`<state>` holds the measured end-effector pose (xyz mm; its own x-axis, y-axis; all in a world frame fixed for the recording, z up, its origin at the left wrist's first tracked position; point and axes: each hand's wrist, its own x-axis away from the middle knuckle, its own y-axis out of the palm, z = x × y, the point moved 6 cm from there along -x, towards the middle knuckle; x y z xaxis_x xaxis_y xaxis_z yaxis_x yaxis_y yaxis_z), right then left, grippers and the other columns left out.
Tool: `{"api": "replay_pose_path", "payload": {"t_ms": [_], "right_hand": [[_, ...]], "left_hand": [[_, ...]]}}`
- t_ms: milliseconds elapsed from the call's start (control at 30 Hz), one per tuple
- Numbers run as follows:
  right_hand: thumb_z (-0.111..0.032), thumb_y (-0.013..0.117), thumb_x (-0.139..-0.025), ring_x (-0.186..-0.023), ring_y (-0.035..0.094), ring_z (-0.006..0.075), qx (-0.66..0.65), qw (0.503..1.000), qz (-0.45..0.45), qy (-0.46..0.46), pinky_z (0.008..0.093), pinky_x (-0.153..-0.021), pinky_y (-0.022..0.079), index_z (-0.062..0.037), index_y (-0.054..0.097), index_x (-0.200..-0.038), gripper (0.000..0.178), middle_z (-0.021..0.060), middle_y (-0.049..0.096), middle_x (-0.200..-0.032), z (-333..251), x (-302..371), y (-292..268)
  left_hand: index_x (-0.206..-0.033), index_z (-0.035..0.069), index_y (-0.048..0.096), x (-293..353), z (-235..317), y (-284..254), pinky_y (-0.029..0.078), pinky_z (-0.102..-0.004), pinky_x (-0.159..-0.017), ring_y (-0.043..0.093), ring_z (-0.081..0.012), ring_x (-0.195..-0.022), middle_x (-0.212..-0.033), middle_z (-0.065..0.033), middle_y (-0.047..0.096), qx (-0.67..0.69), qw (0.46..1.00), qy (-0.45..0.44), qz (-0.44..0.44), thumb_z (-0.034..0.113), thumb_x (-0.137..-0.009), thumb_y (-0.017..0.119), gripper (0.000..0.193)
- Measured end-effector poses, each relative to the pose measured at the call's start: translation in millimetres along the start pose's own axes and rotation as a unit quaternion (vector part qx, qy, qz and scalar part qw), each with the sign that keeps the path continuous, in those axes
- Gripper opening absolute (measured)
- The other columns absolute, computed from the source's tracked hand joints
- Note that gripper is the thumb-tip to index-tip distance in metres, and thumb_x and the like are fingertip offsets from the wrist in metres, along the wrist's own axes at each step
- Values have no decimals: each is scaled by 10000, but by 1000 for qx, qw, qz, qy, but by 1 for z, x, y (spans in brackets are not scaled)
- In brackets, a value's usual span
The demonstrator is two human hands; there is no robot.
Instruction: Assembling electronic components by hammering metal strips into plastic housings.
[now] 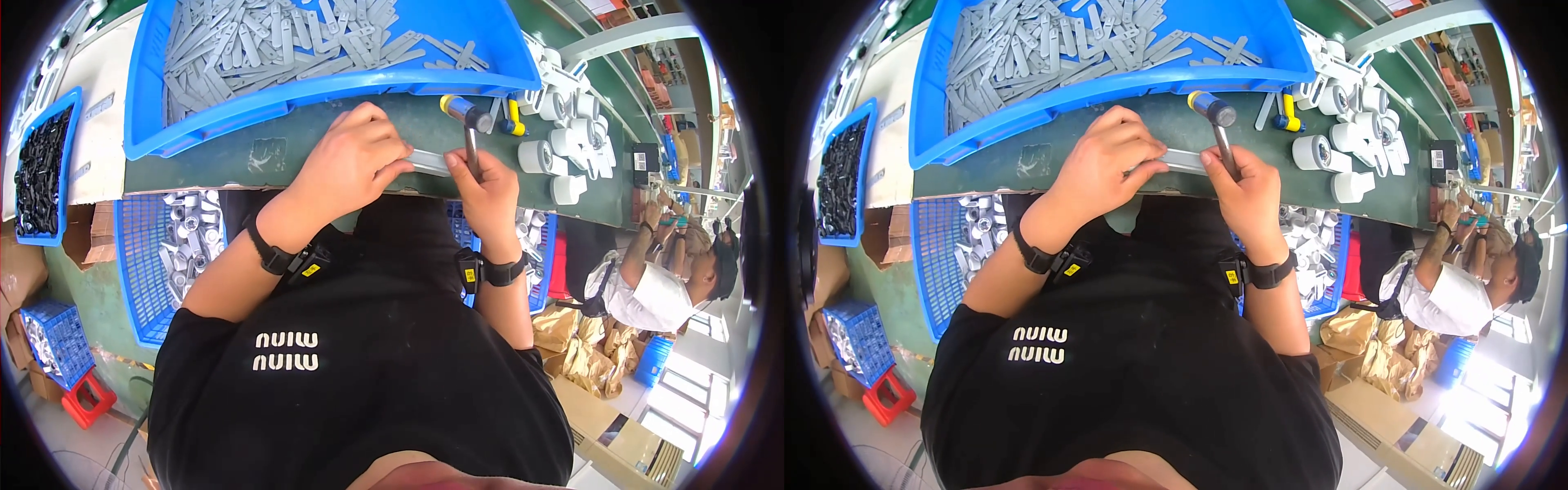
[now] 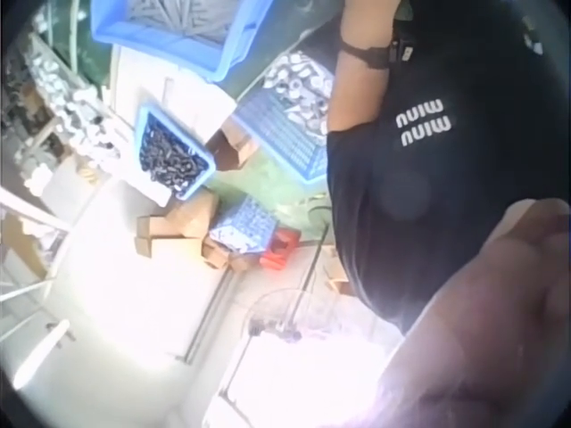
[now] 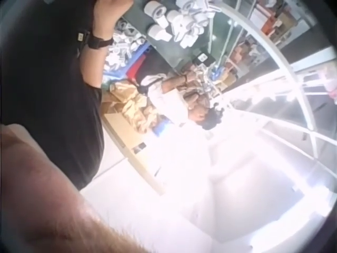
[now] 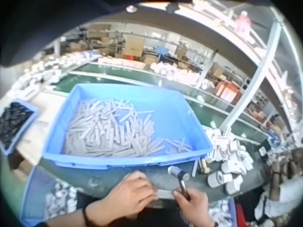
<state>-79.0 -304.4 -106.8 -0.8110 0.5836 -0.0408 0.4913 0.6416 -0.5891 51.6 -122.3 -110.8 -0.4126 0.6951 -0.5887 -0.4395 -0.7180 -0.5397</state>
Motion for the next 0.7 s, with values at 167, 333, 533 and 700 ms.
{"api": "replay_pose_path", "payload": {"t_ms": [167,333,533,700], "right_hand": [[-237,817,-1006,-624,448,41,21,1000,7,4,283,-564,364,-28,821,-1060,216,-29,540,-628,-5,0,2],[-251,823,-1002,-607,446,63,24,1000,7,1,304,-563,377,-32,827,-1083,233,-17,540,-621,10,0,6],[-265,820,-1001,-592,453,100,27,1000,4,8,329,-570,401,-19,818,-1066,254,34,551,-615,8,2,6],[-259,816,-1002,-595,434,110,43,999,-26,0,331,-563,399,-14,806,-1054,251,49,540,-615,5,-2,6]], "left_hand": [[-928,51,781,-3,8,-2,553,-425,-865,655,-297,-1013,-958,-42,719,-30,999,26,11,143,-836,876,161],[-928,54,784,-4,10,0,541,-435,-874,650,-300,-1000,-953,-46,708,-41,999,28,10,148,-829,881,167],[-1006,54,748,-14,27,1,521,-440,-893,647,-302,-985,-1010,-71,696,-104,993,21,-42,55,-834,807,181],[-1042,49,742,-12,35,19,585,-461,-937,703,-335,-1078,-1123,-86,735,-127,989,43,-56,21,-838,758,206]]}}
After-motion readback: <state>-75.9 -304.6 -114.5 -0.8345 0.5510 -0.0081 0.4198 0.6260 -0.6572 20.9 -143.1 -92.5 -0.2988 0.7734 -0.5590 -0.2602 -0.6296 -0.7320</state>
